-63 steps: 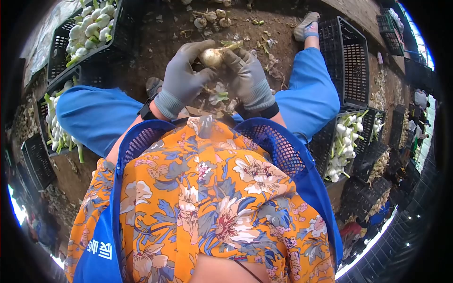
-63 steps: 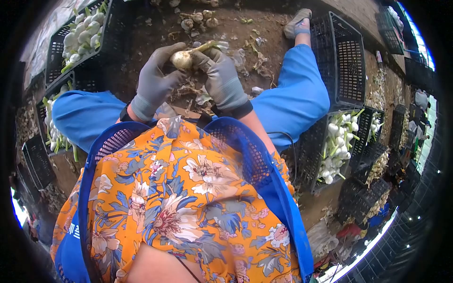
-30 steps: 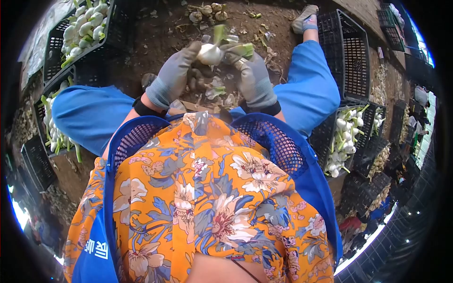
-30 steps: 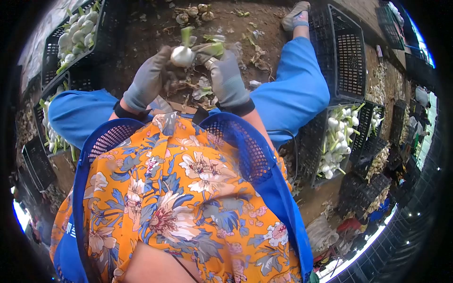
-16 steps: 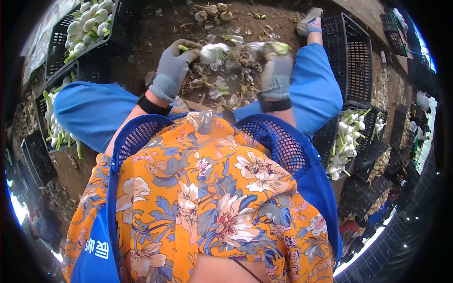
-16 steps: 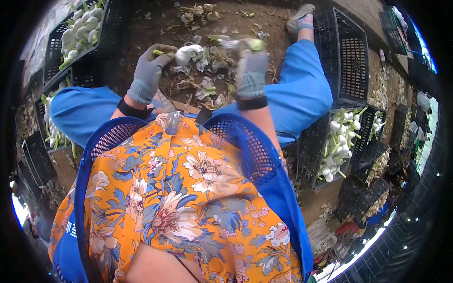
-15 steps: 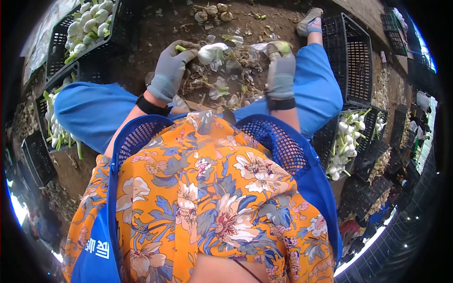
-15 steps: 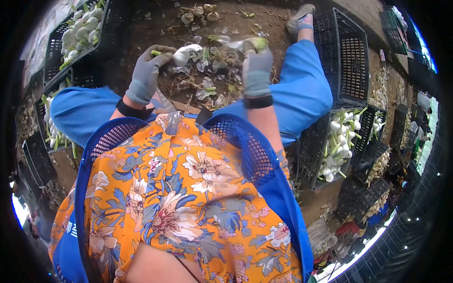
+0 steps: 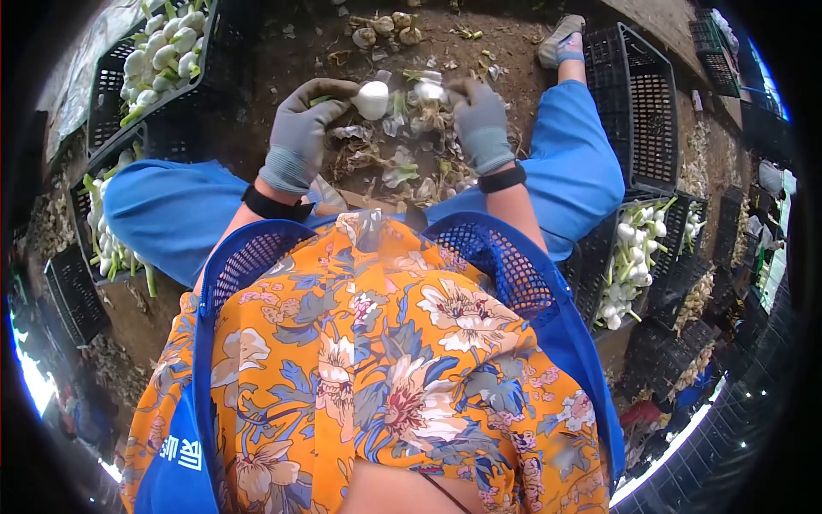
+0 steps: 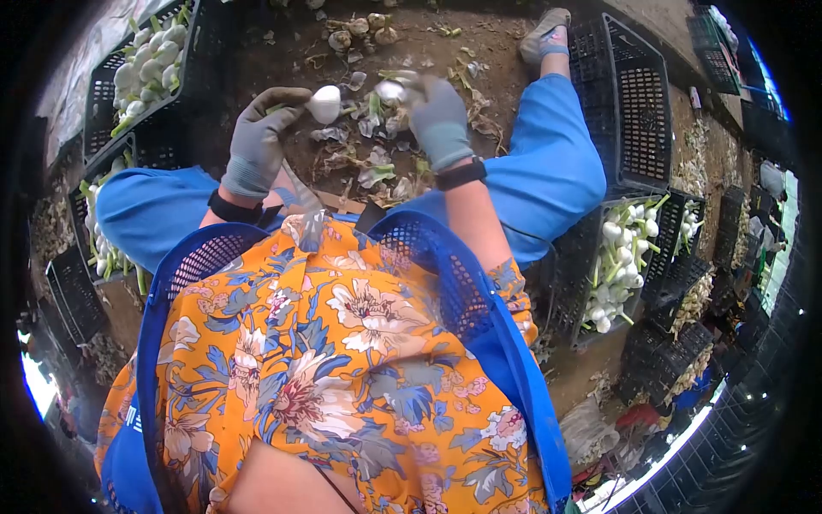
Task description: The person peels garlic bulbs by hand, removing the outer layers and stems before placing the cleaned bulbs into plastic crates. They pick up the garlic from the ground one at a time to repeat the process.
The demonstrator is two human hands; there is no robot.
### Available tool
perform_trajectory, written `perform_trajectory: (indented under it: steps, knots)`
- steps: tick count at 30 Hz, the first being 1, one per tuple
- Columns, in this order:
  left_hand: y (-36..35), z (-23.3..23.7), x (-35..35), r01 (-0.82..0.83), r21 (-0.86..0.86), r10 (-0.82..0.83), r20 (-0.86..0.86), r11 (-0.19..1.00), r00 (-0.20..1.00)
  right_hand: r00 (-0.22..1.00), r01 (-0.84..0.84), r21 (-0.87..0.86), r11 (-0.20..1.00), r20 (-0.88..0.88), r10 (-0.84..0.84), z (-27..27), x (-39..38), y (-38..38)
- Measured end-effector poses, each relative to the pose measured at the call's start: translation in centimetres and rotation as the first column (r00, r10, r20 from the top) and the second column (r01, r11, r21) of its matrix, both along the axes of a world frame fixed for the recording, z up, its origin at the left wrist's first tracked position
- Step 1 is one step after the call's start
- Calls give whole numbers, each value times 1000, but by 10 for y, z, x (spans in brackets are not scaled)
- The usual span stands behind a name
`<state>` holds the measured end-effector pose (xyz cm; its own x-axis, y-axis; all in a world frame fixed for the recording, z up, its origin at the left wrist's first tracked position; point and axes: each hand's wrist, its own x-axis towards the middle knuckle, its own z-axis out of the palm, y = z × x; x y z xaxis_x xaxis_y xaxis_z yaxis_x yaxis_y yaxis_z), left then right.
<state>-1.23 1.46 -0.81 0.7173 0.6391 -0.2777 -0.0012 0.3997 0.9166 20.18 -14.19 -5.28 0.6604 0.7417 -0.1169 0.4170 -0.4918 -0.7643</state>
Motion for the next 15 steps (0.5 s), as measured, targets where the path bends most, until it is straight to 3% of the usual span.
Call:
perform_trajectory:
  steps: [1,2,4,5,6,7,8,9,10,11,12,13,14,15]
  knots:
    - [2,-2,0,-22,-199,53,152,980,987,942,-78,-338,938,284,180,3,2,-3]
    - [5,-3,-1,-19,-201,50,153,979,987,942,-74,-341,937,286,178,4,-3,-7]
    - [11,-3,1,8,-453,81,177,891,981,767,-20,-166,986,630,121,7,-19,-19]
    - [14,-5,2,50,-480,66,221,876,973,881,-129,-45,991,453,135,7,-13,-17]
    - [15,-5,3,62,-479,54,225,876,973,881,-117,-45,992,457,124,10,-11,-20]
    - [11,1,4,93,-459,22,240,884,971,998,-57,152,987,31,52,35,-18,-16]
    - [5,9,7,136,-440,-20,258,888,966,915,95,305,948,-402,38,49,-25,-13]
    - [-4,20,9,188,-174,-148,221,967,964,747,206,390,898,-655,112,46,-32,-11]
    - [-13,34,16,289,-232,-223,274,929,936,613,315,449,836,-769,182,28,-39,-7]
    - [-23,36,21,346,-267,-262,305,899,916,565,405,511,758,-792,232,-1,-38,-5]
    - [-29,36,26,401,-306,-295,337,864,894,624,448,602,660,-740,252,-43,-32,-9]
    - [-36,38,29,418,-296,-313,344,859,885,658,471,592,654,-730,187,-16,-20,-37]
    - [-39,39,30,416,-281,-315,340,865,886,914,289,634,717,-406,-9,40,-17,-59]
    - [-36,32,29,315,-282,-260,214,906,942,991,104,583,806,8,-134,76,-10,-82]
